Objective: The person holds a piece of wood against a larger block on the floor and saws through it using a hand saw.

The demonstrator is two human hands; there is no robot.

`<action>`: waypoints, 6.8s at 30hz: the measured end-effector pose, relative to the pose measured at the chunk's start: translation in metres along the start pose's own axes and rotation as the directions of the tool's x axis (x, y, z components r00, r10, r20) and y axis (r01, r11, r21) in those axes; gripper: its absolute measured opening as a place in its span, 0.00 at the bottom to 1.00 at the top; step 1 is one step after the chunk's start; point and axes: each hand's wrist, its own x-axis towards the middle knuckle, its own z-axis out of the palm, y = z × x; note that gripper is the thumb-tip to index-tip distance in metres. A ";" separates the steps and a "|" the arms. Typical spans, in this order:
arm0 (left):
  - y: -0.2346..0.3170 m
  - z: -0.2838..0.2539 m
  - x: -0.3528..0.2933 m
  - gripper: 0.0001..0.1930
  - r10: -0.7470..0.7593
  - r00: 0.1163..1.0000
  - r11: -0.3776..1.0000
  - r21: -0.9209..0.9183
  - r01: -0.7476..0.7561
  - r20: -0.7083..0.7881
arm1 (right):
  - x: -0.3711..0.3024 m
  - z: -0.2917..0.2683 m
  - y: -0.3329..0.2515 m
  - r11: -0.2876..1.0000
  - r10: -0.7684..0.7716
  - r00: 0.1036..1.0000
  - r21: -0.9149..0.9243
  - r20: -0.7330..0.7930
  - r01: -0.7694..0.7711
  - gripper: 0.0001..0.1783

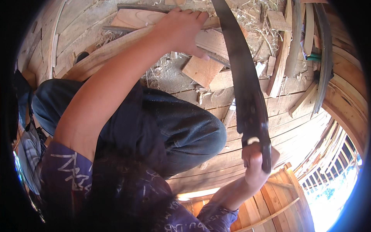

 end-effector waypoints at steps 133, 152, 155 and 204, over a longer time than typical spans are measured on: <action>0.012 -0.042 -0.002 0.45 0.006 0.981 0.991 -0.131 0.020 0.194 | -0.068 -0.038 -0.005 1.000 -0.007 0.998 -0.017 -0.065 0.006 0.31; 0.008 -0.040 -0.003 0.46 -0.007 0.983 0.987 -0.157 0.037 0.184 | -0.052 -0.028 0.002 0.998 -0.044 0.999 0.048 -0.004 0.044 0.27; 0.009 -0.043 -0.002 0.47 -0.034 0.968 0.987 -0.142 0.071 0.250 | -0.084 -0.030 0.006 0.996 -0.085 0.996 -0.037 -0.040 0.084 0.28; 0.001 -0.010 0.005 0.47 -0.020 0.992 0.995 -0.098 0.033 0.128 | 0.008 -0.001 0.024 0.996 -0.067 0.997 0.052 -0.044 0.070 0.27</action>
